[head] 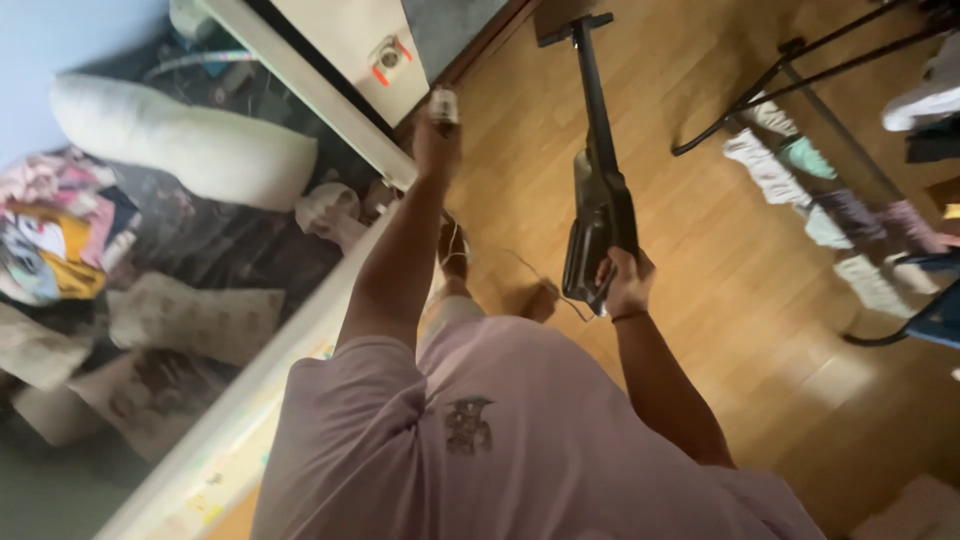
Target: Vacuuming the floor around furniture and a crib in a bedroom.
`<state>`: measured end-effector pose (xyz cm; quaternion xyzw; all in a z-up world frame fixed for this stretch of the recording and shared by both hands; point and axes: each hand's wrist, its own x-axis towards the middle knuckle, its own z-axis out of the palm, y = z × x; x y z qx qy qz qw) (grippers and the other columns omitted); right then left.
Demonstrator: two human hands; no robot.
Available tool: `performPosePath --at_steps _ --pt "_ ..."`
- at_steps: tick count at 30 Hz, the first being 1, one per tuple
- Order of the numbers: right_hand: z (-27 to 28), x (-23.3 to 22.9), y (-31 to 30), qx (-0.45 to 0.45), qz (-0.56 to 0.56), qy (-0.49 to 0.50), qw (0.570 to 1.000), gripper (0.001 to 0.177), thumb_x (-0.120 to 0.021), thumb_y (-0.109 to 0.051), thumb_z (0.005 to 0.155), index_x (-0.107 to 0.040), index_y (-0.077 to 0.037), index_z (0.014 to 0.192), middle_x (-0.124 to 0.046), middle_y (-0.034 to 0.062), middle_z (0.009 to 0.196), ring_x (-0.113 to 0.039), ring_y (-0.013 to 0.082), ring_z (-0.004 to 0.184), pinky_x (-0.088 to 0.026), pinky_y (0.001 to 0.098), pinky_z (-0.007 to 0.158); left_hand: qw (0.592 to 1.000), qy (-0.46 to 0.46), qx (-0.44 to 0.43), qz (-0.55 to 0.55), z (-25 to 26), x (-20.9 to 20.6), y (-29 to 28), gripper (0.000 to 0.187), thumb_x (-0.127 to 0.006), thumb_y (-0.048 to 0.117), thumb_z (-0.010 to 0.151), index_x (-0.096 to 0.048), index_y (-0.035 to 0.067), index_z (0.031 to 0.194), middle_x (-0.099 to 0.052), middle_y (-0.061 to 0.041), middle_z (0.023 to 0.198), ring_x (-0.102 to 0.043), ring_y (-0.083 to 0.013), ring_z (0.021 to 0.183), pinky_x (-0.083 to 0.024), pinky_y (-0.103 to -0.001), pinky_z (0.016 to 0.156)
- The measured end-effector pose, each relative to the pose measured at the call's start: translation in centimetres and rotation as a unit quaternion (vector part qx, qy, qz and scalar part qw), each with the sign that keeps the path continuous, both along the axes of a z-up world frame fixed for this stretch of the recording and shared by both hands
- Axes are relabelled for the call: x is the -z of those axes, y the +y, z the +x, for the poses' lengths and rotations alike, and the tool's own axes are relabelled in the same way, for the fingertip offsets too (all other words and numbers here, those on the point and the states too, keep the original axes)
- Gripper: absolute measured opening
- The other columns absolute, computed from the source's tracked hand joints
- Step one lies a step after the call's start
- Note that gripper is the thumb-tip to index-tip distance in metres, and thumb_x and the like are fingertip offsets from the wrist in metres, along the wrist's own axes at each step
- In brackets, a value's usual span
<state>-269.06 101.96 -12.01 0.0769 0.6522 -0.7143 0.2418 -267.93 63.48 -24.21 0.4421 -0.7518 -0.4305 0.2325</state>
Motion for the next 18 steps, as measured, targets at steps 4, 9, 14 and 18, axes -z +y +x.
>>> performPosePath --at_steps 4,9,14,18 --pt "0.9 0.1 -3.3 0.019 0.05 0.015 0.998 0.027 -0.057 -0.021 0.09 -0.055 0.002 0.076 -0.056 0.0091 0.059 -0.053 0.0179 0.05 -0.044 0.0312 0.049 0.996 -0.072 -0.011 0.05 -0.8 1.8 -9.7 0.052 -0.079 0.027 0.08 -0.051 -0.002 0.114 -0.071 -0.019 0.103 -0.071 -0.0354 0.099 -0.056 -0.045 0.085" --pt "1.8 1.4 -6.0 0.005 0.09 0.032 0.995 0.025 -0.056 -0.02 0.089 -0.055 0.002 0.078 -0.054 0.0096 0.06 -0.051 0.0185 0.052 -0.042 0.0315 0.052 0.988 -0.142 0.062 -0.009 -2.2 3.7 -17.9 0.05 -0.07 0.018 0.081 -0.05 0.004 0.124 -0.071 -0.022 0.105 -0.068 -0.0414 0.1 -0.054 -0.05 0.087" --pt "3.2 1.3 -8.3 0.039 0.105 0.005 0.994 0.022 -0.056 -0.02 0.087 -0.058 0.002 0.08 -0.058 0.0094 0.062 -0.054 0.0182 0.055 -0.042 0.0306 0.054 0.956 -0.279 0.089 -0.019 -4.1 2.9 -20.0 0.035 -0.07 0.021 0.089 -0.054 0.007 0.116 -0.068 -0.02 0.106 -0.066 -0.0424 0.101 -0.053 -0.053 0.083" --pt "4.4 1.7 -9.2 0.046 0.108 0.011 0.993 0.02 -0.055 -0.018 0.085 -0.059 0.002 0.082 -0.061 0.0104 0.064 -0.057 0.0188 0.057 -0.047 0.0302 0.058 0.931 -0.325 0.139 -0.084 -4.9 5.5 -21.4 0.021 -0.063 0.023 0.097 -0.059 0.014 0.115 -0.065 -0.021 0.107 -0.067 -0.0402 0.099 -0.055 -0.051 0.08"
